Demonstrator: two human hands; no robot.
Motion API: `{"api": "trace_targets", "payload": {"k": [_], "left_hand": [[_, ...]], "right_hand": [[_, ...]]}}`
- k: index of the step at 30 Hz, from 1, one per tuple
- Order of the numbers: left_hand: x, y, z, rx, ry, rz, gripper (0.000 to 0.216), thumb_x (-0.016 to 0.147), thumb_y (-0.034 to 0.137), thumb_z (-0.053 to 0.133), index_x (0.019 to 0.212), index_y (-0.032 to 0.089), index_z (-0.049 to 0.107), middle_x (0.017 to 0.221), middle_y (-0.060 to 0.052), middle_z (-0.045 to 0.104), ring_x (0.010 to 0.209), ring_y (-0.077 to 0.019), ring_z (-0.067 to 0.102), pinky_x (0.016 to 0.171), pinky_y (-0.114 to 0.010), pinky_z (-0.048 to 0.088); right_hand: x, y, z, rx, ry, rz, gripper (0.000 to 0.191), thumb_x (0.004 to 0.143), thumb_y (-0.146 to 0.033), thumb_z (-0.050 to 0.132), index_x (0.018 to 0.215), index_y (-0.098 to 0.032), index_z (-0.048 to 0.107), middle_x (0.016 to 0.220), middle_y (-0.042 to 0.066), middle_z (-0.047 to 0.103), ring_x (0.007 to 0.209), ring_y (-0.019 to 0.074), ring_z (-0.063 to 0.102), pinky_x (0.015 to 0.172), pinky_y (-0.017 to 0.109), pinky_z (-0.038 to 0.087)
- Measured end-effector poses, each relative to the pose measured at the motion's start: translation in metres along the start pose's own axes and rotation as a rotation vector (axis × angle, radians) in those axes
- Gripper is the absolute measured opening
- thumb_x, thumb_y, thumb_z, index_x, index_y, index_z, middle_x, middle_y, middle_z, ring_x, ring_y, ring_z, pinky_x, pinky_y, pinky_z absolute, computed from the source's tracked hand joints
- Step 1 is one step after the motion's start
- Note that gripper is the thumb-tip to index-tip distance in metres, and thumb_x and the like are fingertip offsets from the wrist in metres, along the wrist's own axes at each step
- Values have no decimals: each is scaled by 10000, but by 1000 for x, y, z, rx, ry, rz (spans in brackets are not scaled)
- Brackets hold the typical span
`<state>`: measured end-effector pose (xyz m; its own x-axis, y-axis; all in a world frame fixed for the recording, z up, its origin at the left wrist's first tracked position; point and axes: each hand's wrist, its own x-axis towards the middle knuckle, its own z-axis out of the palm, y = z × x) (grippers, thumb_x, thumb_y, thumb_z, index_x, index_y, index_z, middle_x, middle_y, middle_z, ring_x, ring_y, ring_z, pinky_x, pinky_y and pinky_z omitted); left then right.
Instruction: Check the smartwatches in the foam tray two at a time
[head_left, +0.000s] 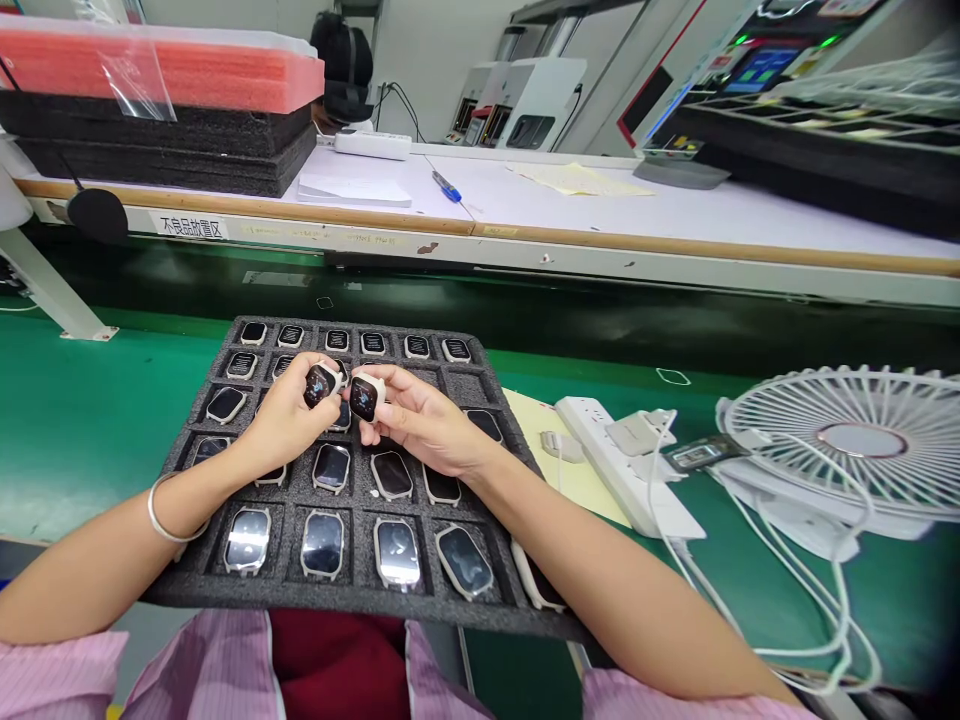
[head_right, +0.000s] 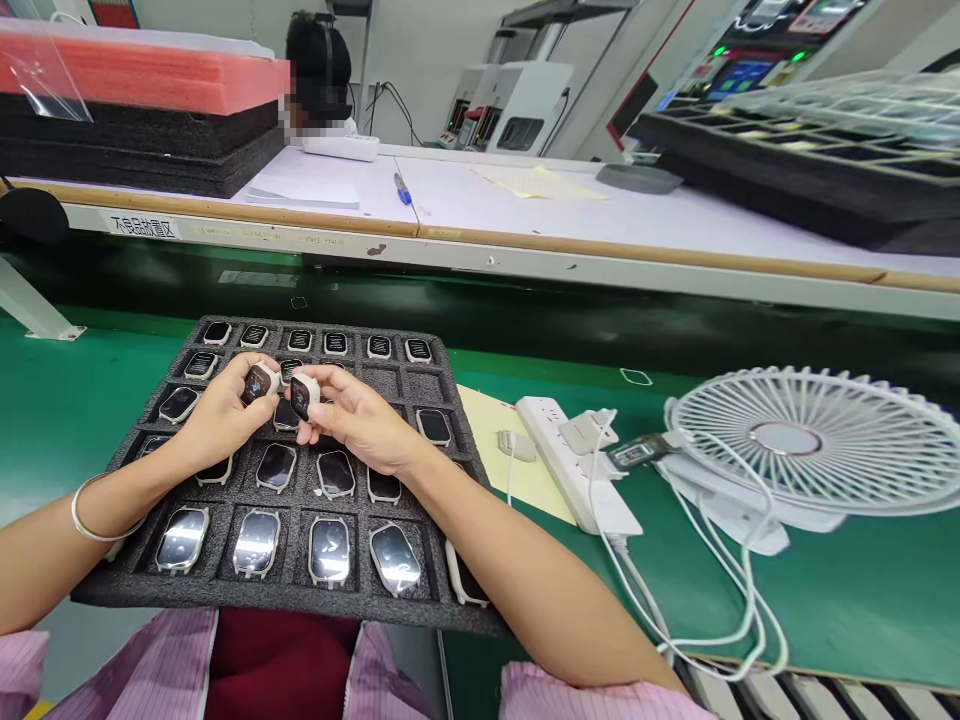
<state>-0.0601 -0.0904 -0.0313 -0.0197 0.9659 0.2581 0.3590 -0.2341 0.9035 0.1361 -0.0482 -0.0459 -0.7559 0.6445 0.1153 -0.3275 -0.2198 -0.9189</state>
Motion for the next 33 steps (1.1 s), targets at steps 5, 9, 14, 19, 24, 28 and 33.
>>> {"api": "trace_targets", "payload": {"k": [5,9,14,19,24,28,33], "left_hand": [[-1,1,0,-62,-7,0,322,698,231,594,1012,199,526,844,16,581,738,-139,536,677,-268,426],[-1,2,0,-60,-31,2,330,695,219,595,1018,198,530,840,16,592,742,-141,553,691,-269,442],[0,1,-1,-28,-17,0,297,715,218,600,1005,201,540,867,9,599,766,-143,551,715,-274,447],[0,-1,0,-71,-26,-3,313,725,255,616,1018,200,520,875,6,577,782,-149,544,733,-282,446],[0,-2,0,-28,-37,1,305,722,250,604,1014,194,535,885,-4,577,814,-163,545,775,-301,447],[2,-4,-1,-41,-12,3,305,725,235,604,1020,197,539,904,-6,582,837,-163,556,781,-296,457],[2,-5,0,-90,-17,-18,318,726,228,622,1030,198,533,908,-3,585,822,-155,559,759,-282,463]], "right_hand": [[0,0,0,-5,13,10,539,825,-389,859,1250,-229,566,965,-4,652,732,116,669,683,251,540],[0,1,-1,0,11,16,548,809,-398,873,1235,-225,574,964,-8,649,724,110,665,666,239,529],[0,1,-1,-6,19,22,549,792,-412,882,1213,-226,582,1014,6,648,706,113,642,671,263,532],[0,0,-1,4,28,24,555,800,-398,878,1237,-226,581,986,4,646,714,116,646,663,252,527],[0,1,-2,11,26,25,543,795,-399,884,1219,-229,592,996,5,649,704,109,633,663,248,533],[0,2,-2,9,26,16,524,812,-388,869,1230,-234,593,1003,5,648,718,108,633,673,247,531],[1,2,-2,12,35,28,546,799,-399,876,1233,-228,594,992,7,645,708,113,631,654,250,532]]}}
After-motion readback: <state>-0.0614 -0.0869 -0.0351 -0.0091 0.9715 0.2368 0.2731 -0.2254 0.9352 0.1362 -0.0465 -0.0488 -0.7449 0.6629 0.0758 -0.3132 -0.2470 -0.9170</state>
